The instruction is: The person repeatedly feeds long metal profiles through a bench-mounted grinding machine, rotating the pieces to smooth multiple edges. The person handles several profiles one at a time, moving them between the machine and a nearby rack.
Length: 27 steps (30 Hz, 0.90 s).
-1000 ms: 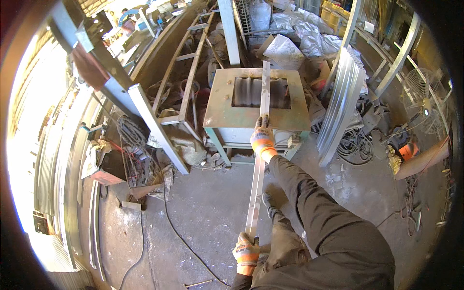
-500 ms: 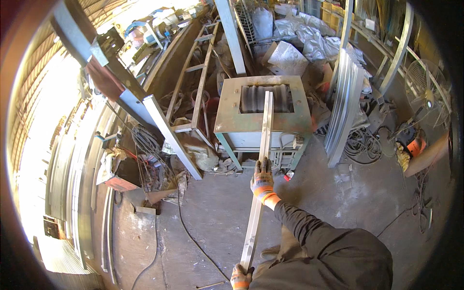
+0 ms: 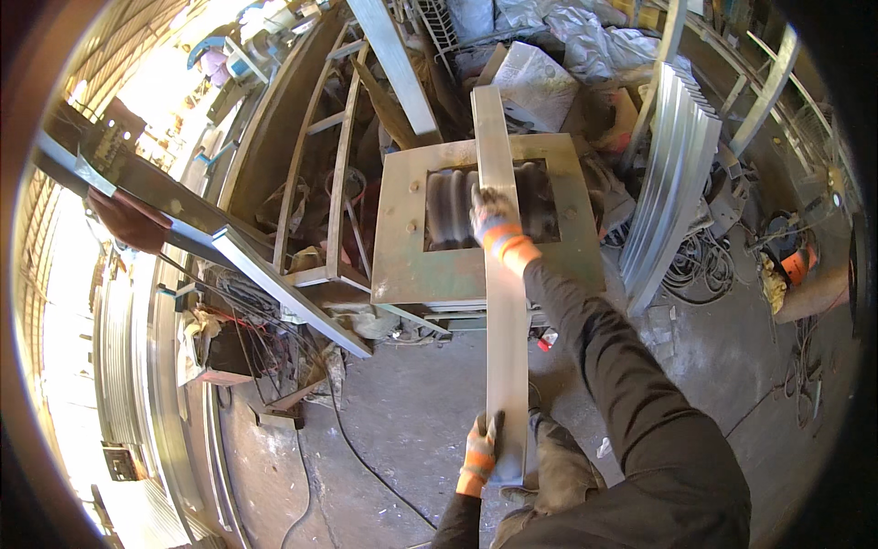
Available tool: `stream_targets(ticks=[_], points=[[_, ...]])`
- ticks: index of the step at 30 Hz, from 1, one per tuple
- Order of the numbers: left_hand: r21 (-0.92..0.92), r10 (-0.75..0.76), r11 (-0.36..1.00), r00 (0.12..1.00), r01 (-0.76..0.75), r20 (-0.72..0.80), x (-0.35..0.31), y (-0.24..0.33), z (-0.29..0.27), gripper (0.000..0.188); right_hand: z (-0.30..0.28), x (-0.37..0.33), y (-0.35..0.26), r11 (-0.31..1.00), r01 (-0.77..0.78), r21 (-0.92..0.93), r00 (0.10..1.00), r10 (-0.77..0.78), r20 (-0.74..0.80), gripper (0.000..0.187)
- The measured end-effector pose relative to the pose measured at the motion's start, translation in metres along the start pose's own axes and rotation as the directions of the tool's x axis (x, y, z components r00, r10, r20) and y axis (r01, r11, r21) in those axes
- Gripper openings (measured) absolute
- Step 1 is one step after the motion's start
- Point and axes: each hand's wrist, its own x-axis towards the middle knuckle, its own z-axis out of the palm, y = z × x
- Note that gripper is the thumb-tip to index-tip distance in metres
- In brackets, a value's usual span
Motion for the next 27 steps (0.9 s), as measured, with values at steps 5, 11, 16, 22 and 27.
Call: stream_targets(ticks=[5,11,16,22,27], points=[[-0.075,-0.013,0.997,0.999,0.016,0.050,0.098,0.063,0.017,0.049,0.037,0.084,0.053,0.995,-0.036,0.091,0.983,0.051,-0.175,0.054],[-0.041,-0.017,0.999,0.999,0.016,-0.040,0.086,0.037,0.004,0.052,0.034,0.065,0.023,0.982,0.077,0.172,0.927,-0.007,-0.375,0.053],[0.043,0.001,0.999,1.000,-0.001,-0.006,0.009,-0.046,-0.034,0.056,-0.007,-0.050,-0.013,0.974,0.007,0.228,0.972,0.046,-0.228,0.055],[0.113,0.037,0.993,0.999,-0.033,-0.034,-0.137,-0.164,-0.089,0.056,-0.032,-0.218,-0.084,0.955,0.001,0.298,0.993,0.035,-0.116,0.060],[0.202,0.048,0.979,0.997,-0.036,-0.054,-0.239,-0.221,-0.124,0.055,-0.046,-0.328,-0.125,0.940,0.034,0.338,0.992,0.009,-0.124,0.067]])
